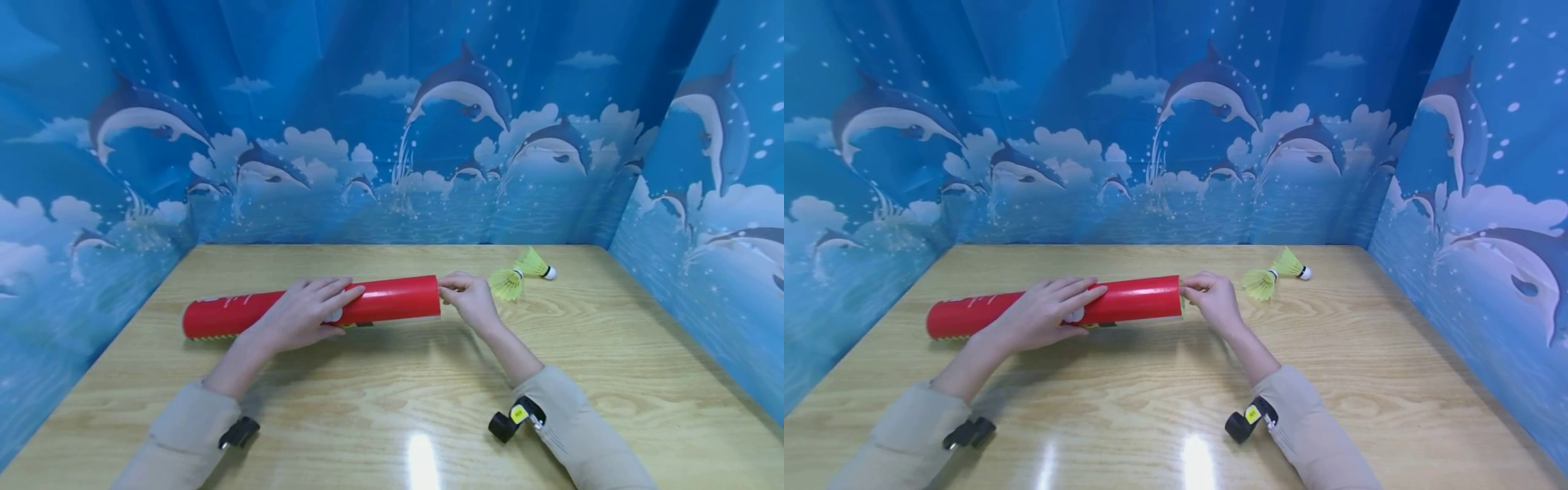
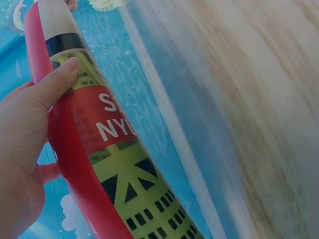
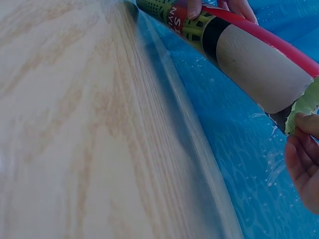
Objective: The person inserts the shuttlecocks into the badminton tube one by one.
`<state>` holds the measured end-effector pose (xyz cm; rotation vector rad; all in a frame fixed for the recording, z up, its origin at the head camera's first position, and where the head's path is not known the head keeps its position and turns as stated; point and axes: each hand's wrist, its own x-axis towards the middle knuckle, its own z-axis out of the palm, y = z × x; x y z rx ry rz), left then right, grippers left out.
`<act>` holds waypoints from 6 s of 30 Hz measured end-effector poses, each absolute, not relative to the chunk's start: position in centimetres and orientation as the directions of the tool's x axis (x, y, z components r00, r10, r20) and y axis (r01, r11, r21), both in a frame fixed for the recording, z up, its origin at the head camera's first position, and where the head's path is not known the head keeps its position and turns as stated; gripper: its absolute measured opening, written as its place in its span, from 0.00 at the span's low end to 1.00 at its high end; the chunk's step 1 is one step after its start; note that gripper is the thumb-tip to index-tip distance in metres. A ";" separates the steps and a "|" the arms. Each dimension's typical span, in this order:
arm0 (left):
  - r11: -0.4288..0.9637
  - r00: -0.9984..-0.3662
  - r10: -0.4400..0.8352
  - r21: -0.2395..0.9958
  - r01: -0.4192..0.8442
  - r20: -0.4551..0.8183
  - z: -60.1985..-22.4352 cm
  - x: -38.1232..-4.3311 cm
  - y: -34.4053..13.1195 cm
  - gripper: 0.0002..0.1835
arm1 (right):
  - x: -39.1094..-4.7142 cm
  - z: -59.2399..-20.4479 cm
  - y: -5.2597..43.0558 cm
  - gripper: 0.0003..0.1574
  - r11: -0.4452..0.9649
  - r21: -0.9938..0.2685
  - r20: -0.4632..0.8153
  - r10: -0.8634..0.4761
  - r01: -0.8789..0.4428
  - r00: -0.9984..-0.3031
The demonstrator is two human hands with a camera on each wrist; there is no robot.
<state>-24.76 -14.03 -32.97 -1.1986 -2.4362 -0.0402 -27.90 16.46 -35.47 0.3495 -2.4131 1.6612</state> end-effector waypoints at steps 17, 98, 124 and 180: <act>0.636 -0.550 0.744 -0.149 0.757 0.380 -33.0 -24.7 -14.3 0.49 | -28.0 -34.8 18.5 0.19 0.324 -0.906 0.269 -0.051 -0.271 -0.962; 0.639 -0.555 0.744 -0.154 0.754 0.371 -33.1 -24.7 -14.4 0.50 | -31.5 -37.7 27.5 0.18 0.553 -0.833 0.186 0.236 -0.025 -0.954; 0.637 -0.556 0.746 -0.147 0.757 0.367 -33.1 -24.8 -14.4 0.49 | -28.3 -33.9 23.4 0.21 0.329 -0.928 0.181 -0.015 -0.176 -0.983; 0.627 -0.543 0.745 -0.132 0.768 0.388 -33.0 -24.6 -14.2 0.49 | -27.4 -35.0 18.1 0.10 0.289 -0.932 0.187 -0.126 -0.217 -0.974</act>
